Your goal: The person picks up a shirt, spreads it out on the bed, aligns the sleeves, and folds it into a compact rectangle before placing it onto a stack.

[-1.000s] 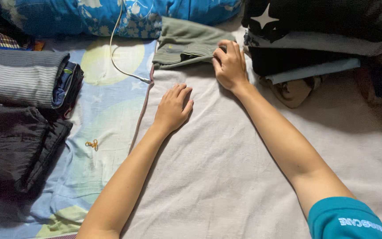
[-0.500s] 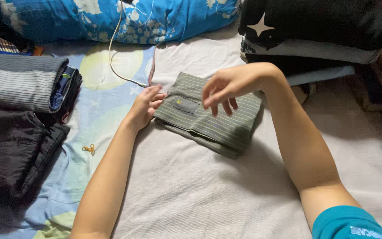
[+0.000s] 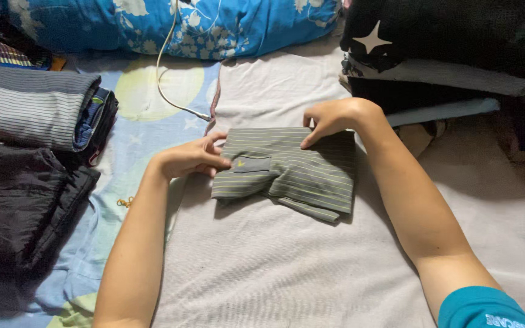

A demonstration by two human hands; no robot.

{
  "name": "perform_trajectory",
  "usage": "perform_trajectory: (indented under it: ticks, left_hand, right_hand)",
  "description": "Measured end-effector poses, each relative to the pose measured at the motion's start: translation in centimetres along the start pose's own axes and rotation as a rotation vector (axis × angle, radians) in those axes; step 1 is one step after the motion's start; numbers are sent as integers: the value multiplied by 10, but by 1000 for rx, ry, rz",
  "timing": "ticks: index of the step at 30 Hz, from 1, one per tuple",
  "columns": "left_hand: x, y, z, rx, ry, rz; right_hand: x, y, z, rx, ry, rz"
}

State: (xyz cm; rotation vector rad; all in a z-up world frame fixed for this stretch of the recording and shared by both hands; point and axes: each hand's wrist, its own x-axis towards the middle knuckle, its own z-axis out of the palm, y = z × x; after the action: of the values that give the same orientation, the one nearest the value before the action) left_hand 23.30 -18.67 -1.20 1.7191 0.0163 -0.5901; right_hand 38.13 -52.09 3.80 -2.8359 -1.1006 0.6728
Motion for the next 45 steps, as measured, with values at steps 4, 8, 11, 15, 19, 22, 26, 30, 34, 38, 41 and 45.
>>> perform_trajectory:
  ticks: [4, 8, 11, 15, 19, 22, 26, 30, 34, 38, 41, 45]
  left_hand:
    - [15, 11, 21, -184, 142, 69]
    - [18, 13, 36, -153, 187, 206]
    - [18, 10, 28, -135, 141, 291]
    - [16, -7, 12, -220, -53, 217]
    - [11, -11, 13, -165, -62, 155]
    - [5, 4, 3, 20, -46, 302]
    - [-17, 11, -17, -191, 23, 392]
    - [-19, 5, -22, -282, 211, 382]
    - [1, -18, -19, 44, 445, 197]
    - [10, -20, -23, 13, 422, 288]
    - [5, -19, -20, 74, 455, 262]
    - [8, -13, -19, 145, 504, 216]
  right_hand:
    - [-3, -3, -3, 28, -77, 52]
    - [-8, -8, -4, 123, -165, 114]
    - [-8, -11, -5, 181, -168, 128]
    - [-7, -10, -3, 192, -173, 135]
    - [-8, -5, 3, 180, -160, 164]
    - [-7, 10, -4, 181, -132, 74]
    - [6, 25, 0, 325, 70, -261]
    - [19, 14, 0, 327, 261, -205]
    - [26, 5, 8, 177, 228, -15]
    - [26, 2, 7, 67, 147, 107]
    - [22, 4, 4, 209, 13, 283]
    - [28, 13, 10, 100, 135, 63]
